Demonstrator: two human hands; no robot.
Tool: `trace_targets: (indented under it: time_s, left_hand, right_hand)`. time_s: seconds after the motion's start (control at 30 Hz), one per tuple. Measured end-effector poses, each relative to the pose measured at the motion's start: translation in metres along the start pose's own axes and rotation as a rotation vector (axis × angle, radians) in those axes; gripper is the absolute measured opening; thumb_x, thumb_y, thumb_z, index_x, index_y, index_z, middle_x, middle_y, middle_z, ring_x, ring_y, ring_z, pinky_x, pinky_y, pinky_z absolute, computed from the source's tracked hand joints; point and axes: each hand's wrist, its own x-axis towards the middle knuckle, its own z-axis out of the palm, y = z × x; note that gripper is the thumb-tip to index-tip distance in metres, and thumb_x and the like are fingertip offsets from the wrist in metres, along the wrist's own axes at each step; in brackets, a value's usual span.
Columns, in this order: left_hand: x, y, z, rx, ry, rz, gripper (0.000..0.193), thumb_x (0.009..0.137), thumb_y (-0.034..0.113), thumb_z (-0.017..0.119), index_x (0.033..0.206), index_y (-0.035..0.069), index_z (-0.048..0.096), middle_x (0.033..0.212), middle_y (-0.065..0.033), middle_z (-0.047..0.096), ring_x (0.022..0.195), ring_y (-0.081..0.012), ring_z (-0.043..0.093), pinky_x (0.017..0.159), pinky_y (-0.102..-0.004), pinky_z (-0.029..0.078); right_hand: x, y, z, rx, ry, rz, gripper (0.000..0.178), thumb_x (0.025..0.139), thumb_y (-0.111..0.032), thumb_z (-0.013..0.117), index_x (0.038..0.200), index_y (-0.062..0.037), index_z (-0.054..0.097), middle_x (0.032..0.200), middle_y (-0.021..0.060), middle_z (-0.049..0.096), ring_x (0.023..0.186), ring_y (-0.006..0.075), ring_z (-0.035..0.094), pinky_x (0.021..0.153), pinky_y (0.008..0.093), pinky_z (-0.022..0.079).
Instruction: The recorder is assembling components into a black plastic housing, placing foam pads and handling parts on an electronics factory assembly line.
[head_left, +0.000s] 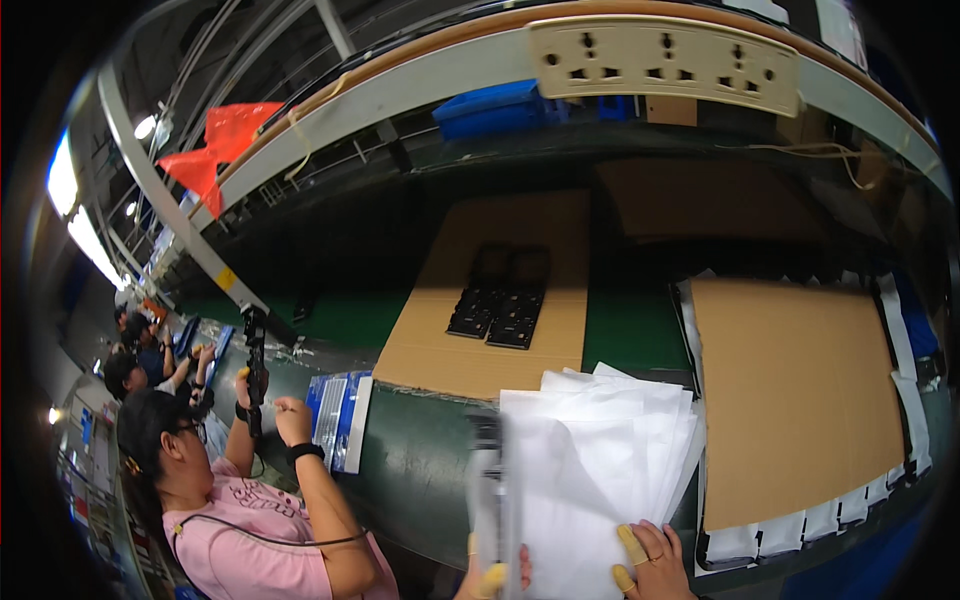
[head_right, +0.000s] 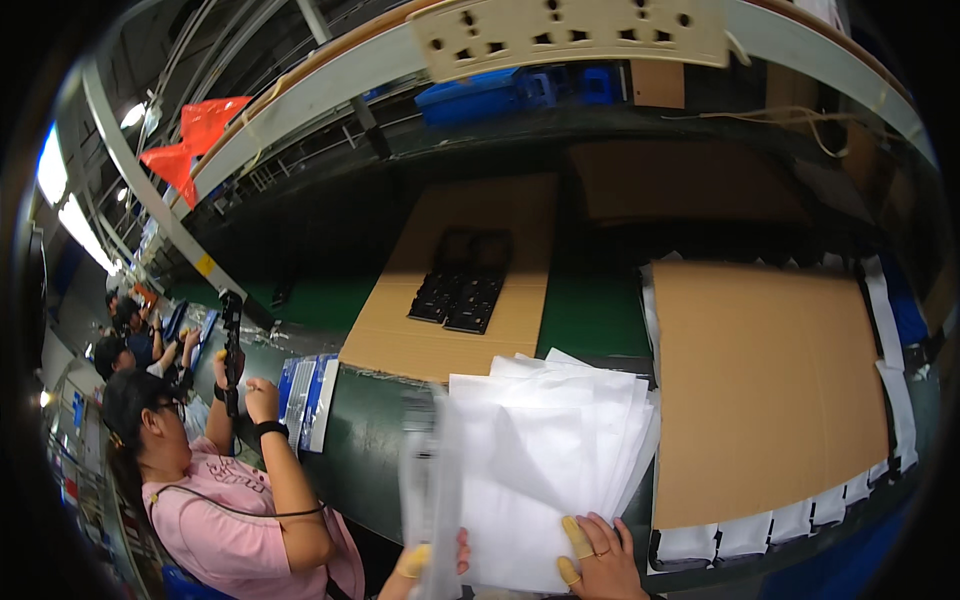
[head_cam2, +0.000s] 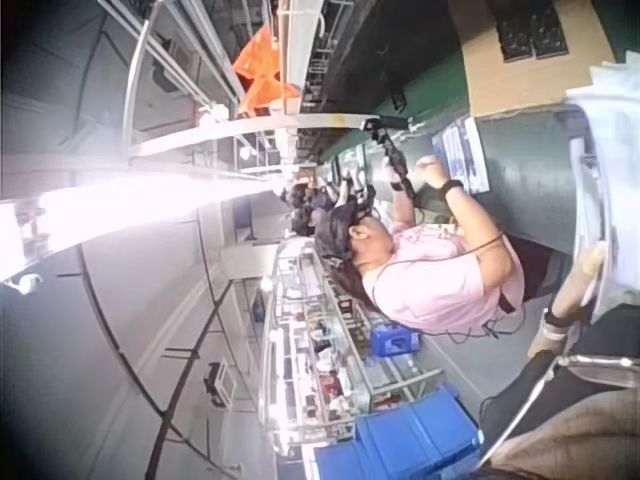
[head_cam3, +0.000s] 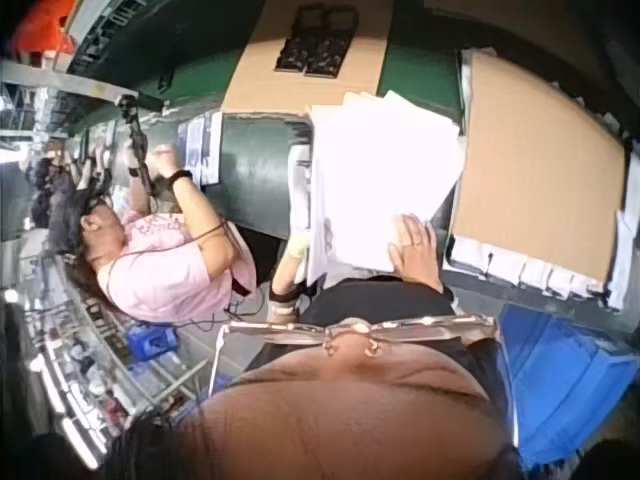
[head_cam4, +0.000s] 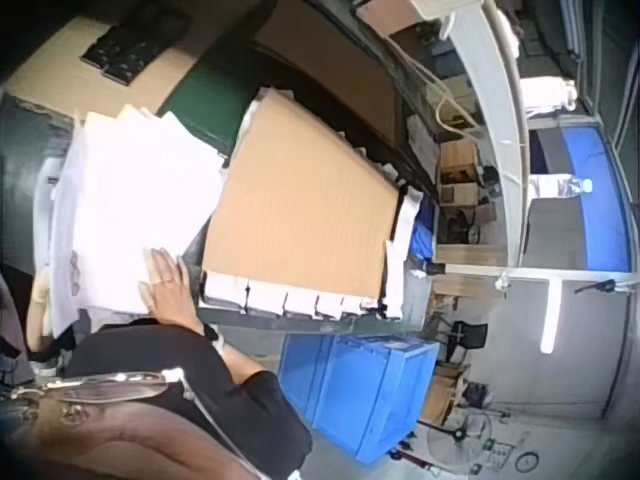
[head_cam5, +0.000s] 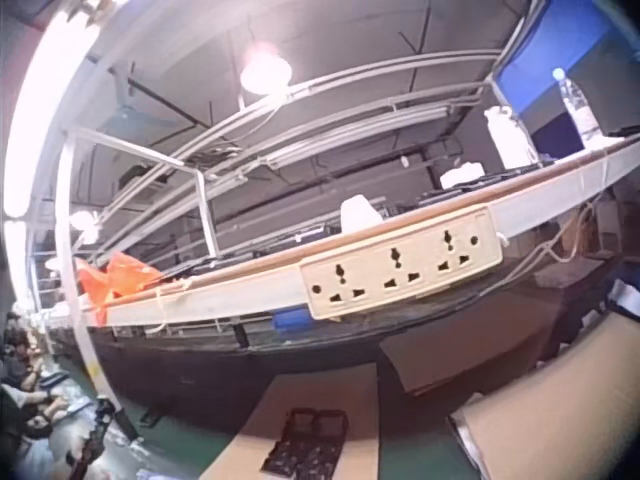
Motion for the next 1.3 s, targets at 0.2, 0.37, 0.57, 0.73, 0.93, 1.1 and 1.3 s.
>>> trace_targets:
  time_s: [0.2, 0.37, 0.57, 0.73, 0.93, 1.1, 1.3]
  left_hand:
    - [0.039, 0.016, 0.079, 1.368, 0.059, 0.263, 0.061, 0.079, 0.026, 0.058, 0.127, 0.001, 0.032, 0.114, -0.0238, 0.048, 0.103, -0.0359, 0.049, 0.089, -0.0406, 0.039]
    - [0.033, 0.032, 0.083, 1.363, 0.115, 0.162, 0.058, 0.083, 0.035, 0.054, 0.127, 0.004, 0.034, 0.111, -0.0246, 0.050, 0.105, -0.0376, 0.051, 0.085, -0.0423, 0.043]
    - [0.027, 0.021, 0.051, 1.214, 0.465, 0.593, 0.059, 0.081, 0.023, 0.055, 0.129, -0.002, 0.029, 0.109, -0.0247, 0.052, 0.096, -0.0382, 0.052, 0.082, -0.0368, 0.043]
    - [0.019, 0.024, 0.090, 1.519, 0.018, 0.590, 0.076, 0.069, 0.031, 0.067, 0.129, 0.002, 0.030, 0.133, -0.0293, 0.019, 0.120, -0.0454, 0.024, 0.097, -0.0488, 0.027]
    - [0.035, 0.015, 0.064, 1.400, 0.138, 0.622, 0.063, 0.076, 0.019, 0.057, 0.131, 0.005, 0.030, 0.127, -0.0219, 0.033, 0.110, -0.0345, 0.044, 0.093, -0.0382, 0.037]
    - [0.033, 0.032, 0.054, 1.339, 0.704, 0.797, 0.054, 0.071, -0.005, 0.051, 0.124, 0.001, 0.038, 0.119, -0.0198, 0.041, 0.111, -0.0349, 0.041, 0.095, -0.0380, 0.032]
    - [0.031, 0.010, 0.072, 1.685, 0.080, 0.689, 0.043, 0.074, 0.018, 0.064, 0.110, 0.000, 0.051, 0.097, -0.0158, 0.055, 0.087, -0.0311, 0.054, 0.079, -0.0363, 0.042]
  right_hand:
    - [0.005, -0.006, -0.003, -0.011, -0.004, 0.035, 0.055, 0.080, -0.023, 0.052, 0.129, -0.0032, 0.035, 0.123, 0.0191, 0.040, 0.118, 0.0323, 0.035, 0.101, 0.0470, 0.021]
    - [0.004, -0.008, -0.002, 0.041, 0.012, 0.028, 0.052, 0.081, -0.021, 0.050, 0.127, -0.0010, 0.037, 0.122, 0.0192, 0.041, 0.117, 0.0325, 0.035, 0.100, 0.0470, 0.022]
    - [-0.002, 0.003, 0.004, 0.079, 0.090, -0.041, 0.048, 0.080, -0.019, 0.052, 0.125, -0.0060, 0.041, 0.120, 0.0190, 0.041, 0.117, 0.0316, 0.036, 0.099, 0.0475, 0.023]
    - [0.002, 0.003, -0.004, -0.019, -0.009, -0.037, 0.041, 0.079, -0.021, 0.054, 0.119, -0.0181, 0.050, 0.120, 0.0169, 0.041, 0.118, 0.0302, 0.035, 0.100, 0.0464, 0.023]
    - [0.003, 0.003, -0.005, 0.004, -0.038, -0.017, 0.039, 0.079, -0.023, 0.054, 0.118, -0.0227, 0.052, 0.122, 0.0162, 0.040, 0.119, 0.0295, 0.034, 0.101, 0.0466, 0.022]
    - [-0.001, 0.002, -0.003, 0.006, -0.025, -0.013, 0.039, 0.079, -0.023, 0.054, 0.118, -0.0225, 0.052, 0.122, 0.0158, 0.039, 0.119, 0.0293, 0.034, 0.101, 0.0466, 0.021]
    - [0.000, 0.001, -0.005, 0.012, -0.026, -0.012, 0.039, 0.080, -0.025, 0.053, 0.119, -0.0216, 0.052, 0.122, 0.0159, 0.039, 0.120, 0.0293, 0.033, 0.101, 0.0467, 0.021]
